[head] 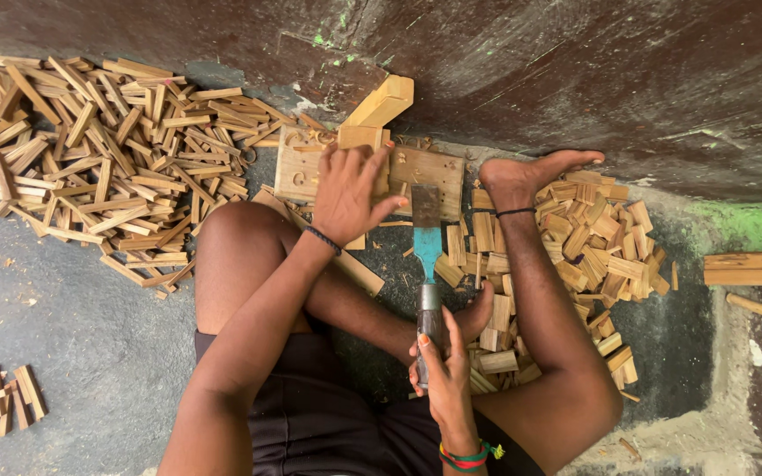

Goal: The person sits on the floor and uses a hammer to strike a chisel, splitting small wooden blocks into thin strips. The person repeatedly picks up blocks, positions them on a wooden base, and strikes them to create wood shavings.

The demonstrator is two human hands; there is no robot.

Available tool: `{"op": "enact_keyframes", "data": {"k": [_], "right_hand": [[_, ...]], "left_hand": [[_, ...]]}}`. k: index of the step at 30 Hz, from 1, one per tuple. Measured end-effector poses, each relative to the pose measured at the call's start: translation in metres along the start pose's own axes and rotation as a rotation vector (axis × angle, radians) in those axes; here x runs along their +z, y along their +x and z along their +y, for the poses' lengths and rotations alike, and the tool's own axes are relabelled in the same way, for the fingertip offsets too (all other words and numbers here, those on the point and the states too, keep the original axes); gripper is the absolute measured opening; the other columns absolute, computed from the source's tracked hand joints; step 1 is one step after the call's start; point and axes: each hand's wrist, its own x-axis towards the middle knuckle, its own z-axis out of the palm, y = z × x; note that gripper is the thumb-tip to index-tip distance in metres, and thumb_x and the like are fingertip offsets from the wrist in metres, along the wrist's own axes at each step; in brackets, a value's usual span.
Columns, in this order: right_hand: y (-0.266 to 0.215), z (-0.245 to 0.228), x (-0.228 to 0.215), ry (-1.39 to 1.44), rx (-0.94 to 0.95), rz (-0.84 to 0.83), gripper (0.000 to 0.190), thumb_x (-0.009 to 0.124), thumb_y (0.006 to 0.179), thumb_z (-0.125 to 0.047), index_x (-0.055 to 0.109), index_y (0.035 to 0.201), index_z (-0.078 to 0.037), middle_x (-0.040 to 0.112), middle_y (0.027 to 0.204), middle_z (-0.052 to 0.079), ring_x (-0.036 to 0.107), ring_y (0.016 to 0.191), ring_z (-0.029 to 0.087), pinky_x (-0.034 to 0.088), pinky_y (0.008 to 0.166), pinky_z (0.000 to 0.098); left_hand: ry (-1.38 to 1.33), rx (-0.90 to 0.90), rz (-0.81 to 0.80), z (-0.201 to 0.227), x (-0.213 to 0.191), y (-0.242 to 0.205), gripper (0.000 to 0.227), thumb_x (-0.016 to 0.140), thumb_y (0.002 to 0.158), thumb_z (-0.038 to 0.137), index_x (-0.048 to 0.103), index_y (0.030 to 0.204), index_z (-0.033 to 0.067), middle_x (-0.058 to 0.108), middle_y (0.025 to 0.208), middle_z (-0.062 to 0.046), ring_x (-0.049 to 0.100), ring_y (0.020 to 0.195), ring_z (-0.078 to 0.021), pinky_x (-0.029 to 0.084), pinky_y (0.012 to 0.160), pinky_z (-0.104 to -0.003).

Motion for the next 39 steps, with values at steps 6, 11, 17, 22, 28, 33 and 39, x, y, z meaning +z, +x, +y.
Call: {"op": "enact_keyframes", "data": {"k": [6, 11, 17, 22, 28, 33, 39], "right_hand": [[-0.002, -0.012, 0.007, -0.017, -0.002, -0.057, 0.064, 0.059, 0.096, -0.019, 0.038, 0.156, -0.018, 0.064, 0.076, 0.010, 0.056, 0.040, 0.012, 0.040, 0.030, 0.0248], [-0.007, -0.022, 0.014, 0.047, 0.039, -0.128, 0.061, 0.055, 0.098, -0.024, 0.038, 0.156, -0.018, 0.063, 0.075, 0.011, 0.057, 0.042, 0.013, 0.041, 0.031, 0.0247], [-0.008, -0.032, 0.012, -0.005, 0.036, -0.136, 0.059, 0.053, 0.099, -0.023, 0.039, 0.156, -0.017, 0.063, 0.075, 0.011, 0.054, 0.041, 0.013, 0.039, 0.031, 0.0247], [-0.006, -0.032, 0.014, -0.010, 0.073, -0.110, 0.058, 0.053, 0.099, -0.023, 0.041, 0.155, -0.018, 0.063, 0.073, 0.012, 0.054, 0.040, 0.014, 0.040, 0.031, 0.0260], [-0.004, -0.035, 0.013, -0.096, 0.084, -0.105, 0.056, 0.052, 0.099, -0.025, 0.042, 0.154, -0.019, 0.063, 0.073, 0.012, 0.055, 0.041, 0.014, 0.040, 0.031, 0.0259], [-0.005, -0.042, 0.016, -0.093, 0.094, -0.164, 0.054, 0.051, 0.099, -0.024, 0.040, 0.152, -0.018, 0.062, 0.073, 0.011, 0.056, 0.041, 0.015, 0.039, 0.030, 0.0256], [-0.006, -0.052, 0.020, -0.188, 0.138, -0.164, 0.053, 0.050, 0.100, -0.024, 0.038, 0.151, -0.020, 0.060, 0.072, 0.011, 0.056, 0.041, 0.015, 0.039, 0.031, 0.0263]], "left_hand": [[-0.435, 0.185, -0.182, 0.045, 0.011, 0.010, 0.072, 0.058, 0.094, 0.067, 0.060, 0.134, 0.0076, 0.064, 0.086, -0.012, 0.062, 0.089, -0.0349, 0.049, 0.087, -0.048], [-0.337, 0.278, -0.471, 0.071, 0.026, 0.010, 0.053, 0.061, 0.094, 0.063, 0.075, 0.110, 0.0143, 0.068, 0.064, -0.013, 0.069, 0.058, -0.0348, 0.055, 0.055, -0.046], [-0.424, 0.186, -0.386, 0.065, 0.022, 0.006, 0.045, 0.064, 0.093, 0.058, 0.078, 0.093, 0.0147, 0.069, 0.063, -0.012, 0.068, 0.059, -0.0359, 0.054, 0.056, -0.046], [-0.433, 0.209, -0.355, 0.062, 0.023, 0.003, 0.042, 0.067, 0.092, 0.054, 0.076, 0.090, 0.0125, 0.067, 0.063, -0.014, 0.067, 0.059, -0.0367, 0.054, 0.056, -0.047], [-0.465, 0.201, -0.368, 0.058, 0.030, 0.002, 0.044, 0.067, 0.094, 0.051, 0.073, 0.076, 0.0117, 0.067, 0.064, -0.014, 0.066, 0.059, -0.0377, 0.052, 0.056, -0.048], [-0.492, 0.127, -0.392, 0.057, 0.029, 0.002, 0.049, 0.069, 0.092, 0.050, 0.068, 0.067, 0.0086, 0.063, 0.058, -0.014, 0.064, 0.057, -0.0379, 0.050, 0.054, -0.048], [-0.537, 0.032, -0.414, 0.054, 0.031, 0.004, 0.051, 0.070, 0.093, 0.047, 0.066, 0.061, 0.0072, 0.060, 0.054, -0.014, 0.062, 0.053, -0.0370, 0.048, 0.053, -0.048]]}}
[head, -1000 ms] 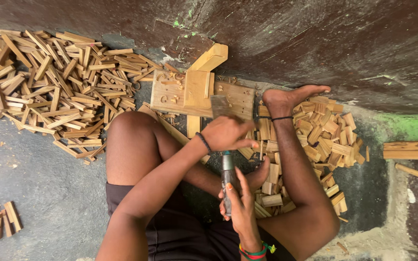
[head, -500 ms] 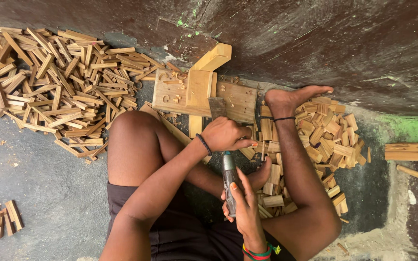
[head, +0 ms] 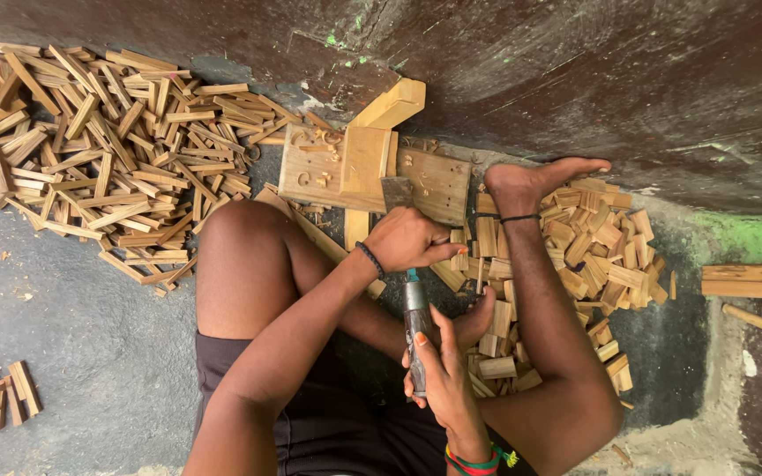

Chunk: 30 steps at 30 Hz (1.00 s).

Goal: The person sits on the floor and uses a hammer to strike a chisel, splitting small wooden blocks into thin strips. The person repeatedly picks up blocks, positions them on a wooden base, and strikes them to create wood shavings.

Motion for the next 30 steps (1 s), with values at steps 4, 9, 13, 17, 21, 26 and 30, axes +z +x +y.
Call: {"op": "enact_keyframes", "data": {"k": [4, 9, 13, 17, 21, 26, 30], "right_hand": [[-0.002, -0.004, 0.007, -0.044, 0.030, 0.009, 0.055, 0.050, 0.099, -0.023, 0.033, 0.152, -0.022, 0.059, 0.072, 0.010, 0.055, 0.042, 0.015, 0.038, 0.031, 0.0266], [0.001, 0.002, 0.017, -0.021, 0.013, 0.004, 0.057, 0.050, 0.099, -0.021, 0.031, 0.152, -0.021, 0.059, 0.073, 0.009, 0.055, 0.041, 0.015, 0.038, 0.030, 0.0272], [0.005, 0.011, 0.020, -0.010, 0.000, 0.002, 0.057, 0.050, 0.099, -0.022, 0.030, 0.153, -0.020, 0.059, 0.073, 0.010, 0.055, 0.041, 0.015, 0.038, 0.030, 0.0273], [0.011, 0.017, 0.019, 0.007, 0.005, -0.002, 0.057, 0.051, 0.099, -0.023, 0.030, 0.152, -0.019, 0.059, 0.073, 0.010, 0.054, 0.039, 0.016, 0.038, 0.029, 0.0277], [0.018, 0.020, 0.020, 0.013, 0.023, -0.014, 0.059, 0.051, 0.098, -0.022, 0.029, 0.153, -0.021, 0.059, 0.073, 0.010, 0.055, 0.040, 0.016, 0.037, 0.029, 0.0278], [0.020, 0.022, 0.024, -0.016, 0.025, -0.014, 0.061, 0.052, 0.099, -0.021, 0.027, 0.155, -0.022, 0.058, 0.073, 0.010, 0.056, 0.041, 0.016, 0.040, 0.030, 0.0280], [0.022, 0.019, 0.027, -0.042, 0.047, -0.020, 0.061, 0.051, 0.099, -0.022, 0.027, 0.155, -0.023, 0.058, 0.074, 0.008, 0.055, 0.041, 0.015, 0.040, 0.031, 0.0279]], "left_hand": [[-0.032, 0.011, 0.044, -0.002, -0.002, -0.001, 0.050, 0.069, 0.094, 0.045, 0.067, 0.062, 0.0074, 0.061, 0.056, -0.014, 0.063, 0.055, -0.0364, 0.049, 0.054, -0.047], [-0.039, 0.046, 0.065, -0.007, -0.003, -0.002, 0.046, 0.068, 0.095, 0.045, 0.069, 0.067, 0.0078, 0.062, 0.058, -0.014, 0.064, 0.057, -0.0359, 0.050, 0.055, -0.046], [-0.024, 0.027, 0.042, -0.010, -0.003, -0.005, 0.045, 0.068, 0.095, 0.044, 0.071, 0.068, 0.0084, 0.063, 0.059, -0.014, 0.064, 0.058, -0.0372, 0.050, 0.055, -0.047], [-0.017, 0.010, 0.033, -0.012, -0.001, -0.003, 0.044, 0.068, 0.094, 0.044, 0.070, 0.067, 0.0092, 0.063, 0.058, -0.014, 0.063, 0.056, -0.0374, 0.050, 0.055, -0.047], [0.003, 0.035, 0.024, -0.015, -0.003, -0.001, 0.046, 0.069, 0.094, 0.044, 0.068, 0.065, 0.0087, 0.062, 0.058, -0.014, 0.063, 0.056, -0.0375, 0.049, 0.054, -0.048], [0.010, 0.035, 0.009, -0.016, -0.003, -0.003, 0.044, 0.068, 0.094, 0.043, 0.068, 0.066, 0.0101, 0.061, 0.058, -0.013, 0.063, 0.055, -0.0362, 0.049, 0.053, -0.047], [0.047, 0.028, -0.027, -0.022, -0.001, -0.001, 0.047, 0.069, 0.094, 0.045, 0.067, 0.063, 0.0096, 0.062, 0.057, -0.013, 0.062, 0.054, -0.0359, 0.049, 0.053, -0.047]]}}
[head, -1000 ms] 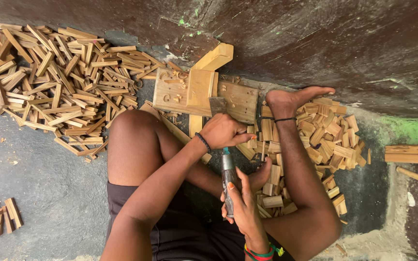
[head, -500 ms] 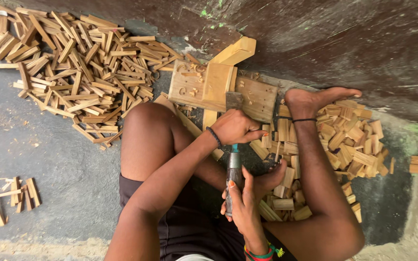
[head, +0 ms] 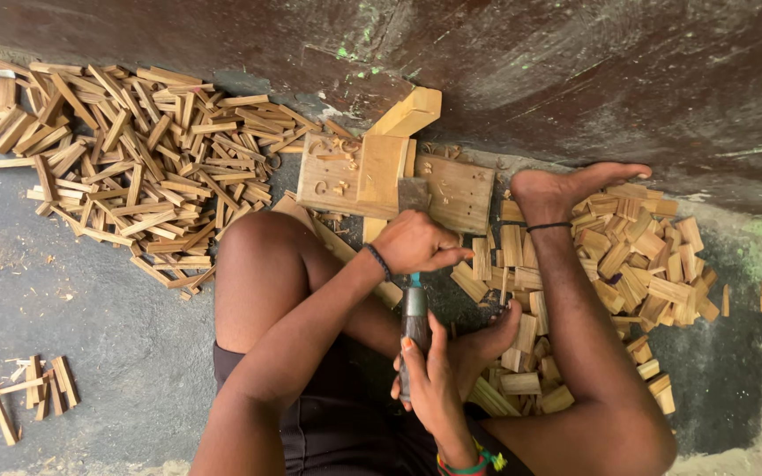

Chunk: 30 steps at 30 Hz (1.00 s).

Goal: The person sits on the floor and uses a hammer to strike a chisel, splitting small wooden blocks into thin strips. The person repeatedly picks up blocks, positions them on a wooden base, and strikes them to create wood shavings.

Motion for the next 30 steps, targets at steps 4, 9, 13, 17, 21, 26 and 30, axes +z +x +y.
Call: {"op": "enact_keyframes", "data": {"k": [4, 9, 13, 17, 21, 26, 30], "right_hand": [[0.022, -0.017, 0.002, 0.024, -0.045, 0.016, 0.059, 0.051, 0.100, -0.022, 0.030, 0.155, -0.021, 0.058, 0.073, 0.008, 0.054, 0.041, 0.015, 0.039, 0.031, 0.0279], [0.053, -0.040, 0.004, 0.004, -0.025, 0.026, 0.056, 0.052, 0.100, -0.024, 0.031, 0.153, -0.023, 0.059, 0.073, 0.007, 0.053, 0.041, 0.016, 0.037, 0.031, 0.0285], [0.056, -0.030, 0.003, -0.013, 0.030, 0.050, 0.055, 0.054, 0.099, -0.021, 0.034, 0.151, -0.023, 0.061, 0.072, 0.008, 0.055, 0.040, 0.016, 0.038, 0.031, 0.0292], [0.060, -0.024, 0.005, 0.092, -0.033, 0.018, 0.051, 0.052, 0.100, -0.021, 0.038, 0.149, -0.021, 0.058, 0.073, 0.008, 0.053, 0.040, 0.015, 0.038, 0.030, 0.0279], [0.059, -0.020, -0.006, 0.280, -0.134, -0.034, 0.046, 0.051, 0.102, -0.025, 0.043, 0.146, -0.017, 0.059, 0.075, 0.009, 0.055, 0.041, 0.015, 0.039, 0.031, 0.0269], [0.046, 0.005, -0.027, 0.430, -0.203, -0.022, 0.045, 0.053, 0.100, -0.029, 0.044, 0.143, -0.017, 0.061, 0.077, 0.010, 0.056, 0.041, 0.015, 0.041, 0.030, 0.0270], [0.038, 0.034, -0.040, 0.468, -0.184, 0.067, 0.044, 0.054, 0.101, -0.030, 0.044, 0.141, -0.015, 0.060, 0.076, 0.010, 0.057, 0.042, 0.016, 0.041, 0.030, 0.0279]], "left_hand": [[0.067, 0.040, 0.034, -0.019, -0.007, 0.023, 0.044, 0.068, 0.092, 0.047, 0.070, 0.065, 0.0117, 0.064, 0.058, -0.013, 0.063, 0.055, -0.0364, 0.049, 0.052, -0.047], [0.049, 0.073, 0.005, -0.045, -0.021, 0.048, 0.041, 0.065, 0.094, 0.047, 0.073, 0.071, 0.0133, 0.065, 0.062, -0.013, 0.063, 0.055, -0.0355, 0.051, 0.054, -0.046], [0.076, 0.045, 0.005, -0.045, -0.010, 0.042, 0.049, 0.067, 0.094, 0.049, 0.068, 0.064, 0.0102, 0.063, 0.059, -0.014, 0.062, 0.056, -0.0373, 0.050, 0.054, -0.048], [0.045, 0.038, 0.095, -0.039, -0.015, 0.041, 0.050, 0.067, 0.094, 0.050, 0.066, 0.065, 0.0098, 0.062, 0.060, -0.014, 0.062, 0.055, -0.0383, 0.048, 0.052, -0.048], [0.163, 0.063, 0.144, -0.024, -0.017, 0.037, 0.036, 0.068, 0.097, 0.044, 0.069, 0.081, 0.0113, 0.067, 0.067, -0.011, 0.067, 0.064, -0.0340, 0.052, 0.060, -0.046], [0.176, 0.285, 0.338, -0.013, -0.027, -0.009, 0.023, 0.073, 0.096, 0.033, 0.066, 0.099, 0.0106, 0.069, 0.095, -0.009, 0.068, 0.092, -0.0302, 0.055, 0.086, -0.044], [0.337, 0.007, 0.374, -0.021, -0.048, -0.033, 0.028, 0.076, 0.087, 0.024, 0.070, 0.111, 0.0113, 0.066, 0.103, -0.011, 0.063, 0.094, -0.0328, 0.051, 0.083, -0.045]]}}
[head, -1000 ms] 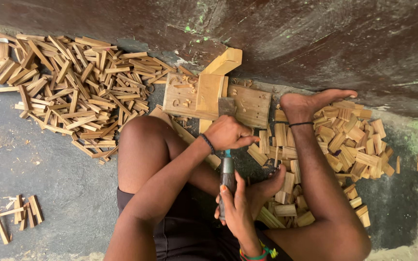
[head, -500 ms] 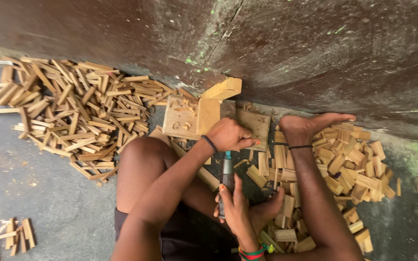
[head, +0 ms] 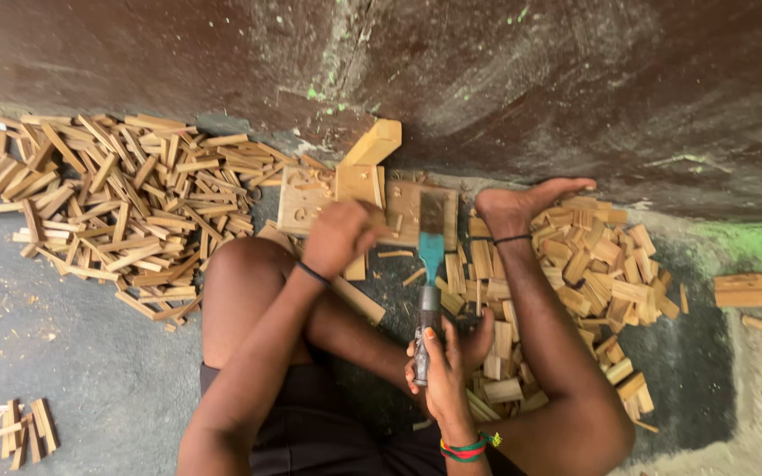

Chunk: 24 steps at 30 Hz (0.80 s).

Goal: The person sits on the floor and uses a hammer to strike a chisel, splitting small wooden blocks into thin strips. The person repeatedly picks up blocks, positions them on a wooden base, and strikes them to create wood shavings.

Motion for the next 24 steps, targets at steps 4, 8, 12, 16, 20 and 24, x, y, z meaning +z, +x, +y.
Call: {"op": "enact_keyframes", "data": {"k": [4, 8, 12, 16, 20, 24], "right_hand": [[-0.014, 0.023, -0.013, -0.058, 0.044, 0.106, 0.045, 0.055, 0.100, -0.031, 0.045, 0.140, -0.013, 0.061, 0.075, 0.010, 0.057, 0.041, 0.017, 0.041, 0.029, 0.0287], [-0.021, 0.036, -0.023, -0.114, 0.061, 0.149, 0.049, 0.056, 0.099, -0.032, 0.045, 0.144, -0.016, 0.061, 0.073, 0.009, 0.057, 0.039, 0.016, 0.040, 0.028, 0.0281], [-0.017, 0.042, -0.026, -0.166, 0.052, 0.147, 0.052, 0.056, 0.098, -0.029, 0.043, 0.146, -0.017, 0.063, 0.075, 0.009, 0.058, 0.040, 0.016, 0.040, 0.029, 0.0275], [-0.010, 0.041, -0.025, -0.189, 0.036, 0.141, 0.051, 0.056, 0.098, -0.029, 0.044, 0.145, -0.016, 0.063, 0.076, 0.009, 0.058, 0.040, 0.016, 0.041, 0.029, 0.0279], [-0.010, 0.039, -0.025, -0.191, 0.046, 0.144, 0.051, 0.057, 0.098, -0.030, 0.044, 0.145, -0.015, 0.063, 0.076, 0.009, 0.058, 0.041, 0.015, 0.041, 0.029, 0.0276], [-0.011, 0.037, -0.025, -0.188, 0.054, 0.147, 0.051, 0.057, 0.098, -0.032, 0.044, 0.144, -0.016, 0.063, 0.076, 0.009, 0.058, 0.041, 0.015, 0.042, 0.029, 0.0273]], "left_hand": [[0.101, -0.167, 0.093, -0.008, -0.004, 0.003, 0.041, 0.079, 0.088, 0.030, 0.067, 0.122, 0.0103, 0.060, 0.106, -0.012, 0.060, 0.098, -0.0326, 0.049, 0.086, -0.045], [0.193, -0.157, 0.027, -0.005, 0.007, 0.013, 0.049, 0.078, 0.087, 0.040, 0.068, 0.128, 0.0152, 0.058, 0.102, -0.011, 0.057, 0.096, -0.0318, 0.045, 0.081, -0.045], [0.291, -0.147, -0.034, -0.007, 0.016, 0.014, 0.052, 0.076, 0.085, 0.047, 0.071, 0.128, 0.0175, 0.057, 0.101, -0.009, 0.055, 0.096, -0.0293, 0.042, 0.082, -0.045], [0.348, -0.145, -0.038, -0.010, 0.018, 0.010, 0.049, 0.074, 0.086, 0.050, 0.074, 0.124, 0.0196, 0.057, 0.100, -0.008, 0.054, 0.097, -0.0283, 0.040, 0.083, -0.045], [0.376, -0.150, -0.040, -0.008, 0.019, 0.007, 0.048, 0.073, 0.087, 0.051, 0.076, 0.124, 0.0195, 0.058, 0.101, -0.009, 0.053, 0.096, -0.0281, 0.038, 0.082, -0.045], [0.387, -0.173, -0.023, -0.008, 0.013, 0.003, 0.048, 0.073, 0.088, 0.051, 0.075, 0.121, 0.0179, 0.057, 0.100, -0.008, 0.053, 0.099, -0.0280, 0.038, 0.086, -0.046]]}}
